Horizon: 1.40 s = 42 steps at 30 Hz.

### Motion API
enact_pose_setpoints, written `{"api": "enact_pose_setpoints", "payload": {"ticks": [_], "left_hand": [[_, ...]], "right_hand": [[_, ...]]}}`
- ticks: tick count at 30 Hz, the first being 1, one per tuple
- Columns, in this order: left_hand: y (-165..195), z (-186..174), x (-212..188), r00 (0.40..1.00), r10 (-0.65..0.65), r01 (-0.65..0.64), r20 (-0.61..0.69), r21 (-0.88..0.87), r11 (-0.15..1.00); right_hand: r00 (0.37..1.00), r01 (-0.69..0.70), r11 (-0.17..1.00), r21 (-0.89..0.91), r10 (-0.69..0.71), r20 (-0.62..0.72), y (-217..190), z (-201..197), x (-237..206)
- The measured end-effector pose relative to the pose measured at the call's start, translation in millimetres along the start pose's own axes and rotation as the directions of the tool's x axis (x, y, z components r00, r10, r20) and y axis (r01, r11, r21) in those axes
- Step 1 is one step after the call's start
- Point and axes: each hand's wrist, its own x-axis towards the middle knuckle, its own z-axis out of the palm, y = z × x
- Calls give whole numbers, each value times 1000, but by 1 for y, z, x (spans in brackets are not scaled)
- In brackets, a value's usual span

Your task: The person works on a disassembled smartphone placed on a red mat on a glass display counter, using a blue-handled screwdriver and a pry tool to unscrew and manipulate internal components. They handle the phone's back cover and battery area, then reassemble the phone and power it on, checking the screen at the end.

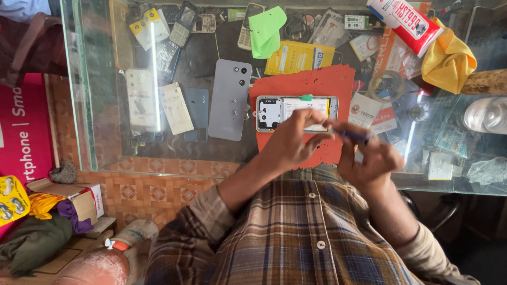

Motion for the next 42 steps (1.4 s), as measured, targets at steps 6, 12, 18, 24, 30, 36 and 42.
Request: {"api": "enact_pose_setpoints", "payload": {"ticks": [6, 12, 18, 24, 30, 36, 42], "left_hand": [[-12, 1, 24, 980, 36, -103, 194, 347, 932], [-6, -1, 21, 974, 37, -125, 222, 398, 909], [-3, -2, 19, 973, -4, -94, 229, 418, 904], [-6, -3, 15, 979, 78, -156, 188, 447, 881], [-1, -8, 14, 978, 95, -178, 186, 502, 846], [5, -12, 16, 972, 129, -218, 196, 549, 807], [9, -8, 15, 948, 161, -297, 274, 584, 755]], "right_hand": [[995, -102, 994, 43, 102, 3, 29, 2, -5], [989, -150, 983, 110, 150, 13, 28, 4, -14], [990, -144, 987, 73, 144, 11, 30, 4, -17], [987, -154, 988, -1, 154, -49, 31, 6, -16], [992, -125, 984, -127, 123, -27, 30, 0, -9], [956, -281, 950, 138, 290, -48, 26, -9, -18], [928, -350, 926, 145, 363, -80, 21, -20, -29]]}}
